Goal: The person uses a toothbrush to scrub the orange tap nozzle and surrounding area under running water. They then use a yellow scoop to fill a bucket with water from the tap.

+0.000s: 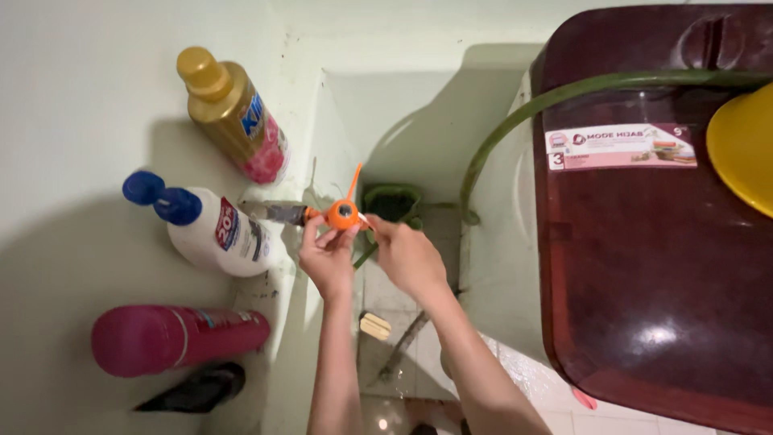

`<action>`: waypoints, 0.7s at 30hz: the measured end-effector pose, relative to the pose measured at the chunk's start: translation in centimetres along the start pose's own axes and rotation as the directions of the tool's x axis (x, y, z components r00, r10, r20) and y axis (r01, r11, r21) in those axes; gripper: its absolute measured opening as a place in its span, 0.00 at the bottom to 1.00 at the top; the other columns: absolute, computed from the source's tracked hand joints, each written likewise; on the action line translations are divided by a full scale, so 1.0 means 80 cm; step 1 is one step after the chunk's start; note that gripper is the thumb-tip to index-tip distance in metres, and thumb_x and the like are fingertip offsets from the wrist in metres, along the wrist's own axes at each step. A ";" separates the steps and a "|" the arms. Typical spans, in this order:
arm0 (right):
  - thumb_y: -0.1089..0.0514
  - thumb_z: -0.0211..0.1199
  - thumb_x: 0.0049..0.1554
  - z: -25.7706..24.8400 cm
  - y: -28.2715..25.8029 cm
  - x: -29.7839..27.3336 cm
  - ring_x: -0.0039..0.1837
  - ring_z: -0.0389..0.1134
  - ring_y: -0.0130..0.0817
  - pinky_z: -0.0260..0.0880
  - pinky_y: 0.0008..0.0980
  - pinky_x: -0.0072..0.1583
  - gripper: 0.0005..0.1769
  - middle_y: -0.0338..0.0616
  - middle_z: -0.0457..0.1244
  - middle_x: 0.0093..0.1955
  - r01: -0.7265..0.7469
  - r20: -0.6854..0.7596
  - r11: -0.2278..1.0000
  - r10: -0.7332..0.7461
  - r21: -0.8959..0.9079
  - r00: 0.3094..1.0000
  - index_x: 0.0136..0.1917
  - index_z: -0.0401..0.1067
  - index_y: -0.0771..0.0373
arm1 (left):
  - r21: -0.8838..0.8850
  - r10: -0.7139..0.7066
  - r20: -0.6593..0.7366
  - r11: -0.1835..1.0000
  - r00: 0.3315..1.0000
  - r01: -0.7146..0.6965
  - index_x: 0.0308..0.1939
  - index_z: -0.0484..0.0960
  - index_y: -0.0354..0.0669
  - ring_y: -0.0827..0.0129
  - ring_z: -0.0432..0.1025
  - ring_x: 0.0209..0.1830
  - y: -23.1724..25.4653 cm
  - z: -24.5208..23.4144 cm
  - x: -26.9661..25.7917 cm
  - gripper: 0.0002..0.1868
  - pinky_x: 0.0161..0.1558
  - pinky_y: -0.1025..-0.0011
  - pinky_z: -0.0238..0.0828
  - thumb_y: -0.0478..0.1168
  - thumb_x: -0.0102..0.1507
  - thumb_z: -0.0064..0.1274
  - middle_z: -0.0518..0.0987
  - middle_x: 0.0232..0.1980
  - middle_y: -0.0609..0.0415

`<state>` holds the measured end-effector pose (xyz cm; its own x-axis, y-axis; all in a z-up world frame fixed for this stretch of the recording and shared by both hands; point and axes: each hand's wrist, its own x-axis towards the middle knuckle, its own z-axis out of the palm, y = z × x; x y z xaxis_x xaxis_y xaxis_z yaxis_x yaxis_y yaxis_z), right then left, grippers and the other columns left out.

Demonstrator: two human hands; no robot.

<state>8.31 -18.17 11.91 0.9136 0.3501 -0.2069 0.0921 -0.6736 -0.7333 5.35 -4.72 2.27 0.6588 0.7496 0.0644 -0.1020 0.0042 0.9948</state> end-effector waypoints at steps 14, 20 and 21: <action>0.51 0.50 0.64 0.000 -0.003 -0.021 0.50 0.71 0.58 0.71 0.50 0.52 0.22 0.58 0.69 0.49 0.044 -0.043 0.995 -0.041 0.087 0.998 0.69 0.71 0.41 | 0.718 0.261 0.124 0.642 0.957 -0.268 0.56 0.83 0.40 0.50 0.76 0.48 0.069 -0.010 -0.021 0.20 0.46 0.55 0.72 0.35 0.60 0.64 0.80 0.49 0.47; 0.52 0.51 0.63 0.014 0.002 -0.040 0.45 0.70 0.60 0.69 0.54 0.49 0.23 0.58 0.69 0.43 -0.063 -0.136 0.998 0.060 -0.018 0.989 0.70 0.70 0.36 | 0.772 0.361 0.231 0.497 0.904 -0.396 0.51 0.83 0.39 0.53 0.70 0.59 0.092 -0.010 -0.013 0.21 0.53 0.56 0.69 0.35 0.54 0.67 0.77 0.58 0.49; 0.53 0.51 0.63 0.021 0.004 -0.041 0.44 0.70 0.60 0.69 0.55 0.47 0.23 0.57 0.69 0.43 0.009 -0.193 1.000 -0.009 -0.001 0.981 0.70 0.70 0.38 | 0.775 0.367 0.248 0.481 0.897 -0.411 0.51 0.83 0.39 0.53 0.69 0.60 0.091 -0.011 -0.014 0.21 0.53 0.56 0.68 0.35 0.54 0.67 0.77 0.59 0.49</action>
<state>4.69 -18.45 11.25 0.9721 0.2236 -0.0710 0.1008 -0.6714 -0.7342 3.24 -4.92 9.39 0.7382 0.5093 0.4424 0.2576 -0.8189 0.5130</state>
